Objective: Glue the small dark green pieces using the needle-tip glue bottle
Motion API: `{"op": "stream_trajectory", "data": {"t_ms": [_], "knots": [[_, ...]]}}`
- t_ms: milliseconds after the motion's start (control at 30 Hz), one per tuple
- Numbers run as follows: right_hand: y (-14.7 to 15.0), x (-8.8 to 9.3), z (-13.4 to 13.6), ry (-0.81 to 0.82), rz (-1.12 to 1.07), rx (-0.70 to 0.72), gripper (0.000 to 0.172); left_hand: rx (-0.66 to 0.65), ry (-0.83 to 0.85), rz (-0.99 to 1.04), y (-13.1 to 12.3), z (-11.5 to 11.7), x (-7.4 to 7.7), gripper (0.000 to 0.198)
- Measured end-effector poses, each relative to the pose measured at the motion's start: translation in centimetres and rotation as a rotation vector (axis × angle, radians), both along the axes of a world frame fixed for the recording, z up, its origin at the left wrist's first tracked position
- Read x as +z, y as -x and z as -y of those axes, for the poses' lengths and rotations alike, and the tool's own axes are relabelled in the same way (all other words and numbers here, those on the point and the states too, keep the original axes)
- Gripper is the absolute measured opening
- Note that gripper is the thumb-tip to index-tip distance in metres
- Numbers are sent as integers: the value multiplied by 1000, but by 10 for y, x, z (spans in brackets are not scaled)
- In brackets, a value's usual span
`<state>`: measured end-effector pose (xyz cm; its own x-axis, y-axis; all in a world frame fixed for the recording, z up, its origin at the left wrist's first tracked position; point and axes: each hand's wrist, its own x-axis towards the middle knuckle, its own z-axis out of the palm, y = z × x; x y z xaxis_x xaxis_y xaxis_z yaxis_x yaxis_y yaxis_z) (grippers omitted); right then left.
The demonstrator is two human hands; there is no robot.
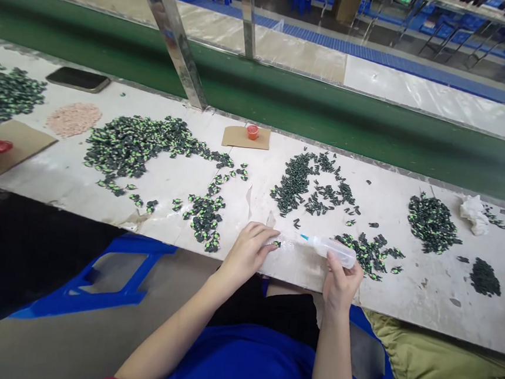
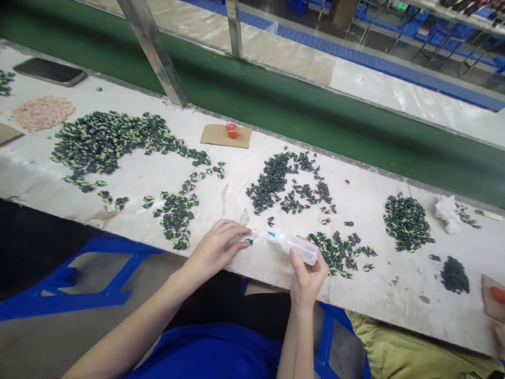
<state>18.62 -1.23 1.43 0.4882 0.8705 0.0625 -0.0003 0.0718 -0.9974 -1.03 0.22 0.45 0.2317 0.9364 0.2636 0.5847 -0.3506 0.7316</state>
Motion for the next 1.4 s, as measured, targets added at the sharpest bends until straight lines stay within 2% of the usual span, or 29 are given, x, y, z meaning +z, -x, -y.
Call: {"op": "stream_trajectory", "data": {"t_ms": [133,400,667,1400], "knots": [[11,1,-1,67,17,-20,33,35,43,72,-1,0,-1,30],[29,2,-7,158,101,-22,33,150,82,130,-6,3,-3,22],[28,3,-8,191,169,5,30,152,110,174,-5,3,-4,18],[27,3,-7,209,166,14,30,151,106,161,-5,4,-3,15]]}}
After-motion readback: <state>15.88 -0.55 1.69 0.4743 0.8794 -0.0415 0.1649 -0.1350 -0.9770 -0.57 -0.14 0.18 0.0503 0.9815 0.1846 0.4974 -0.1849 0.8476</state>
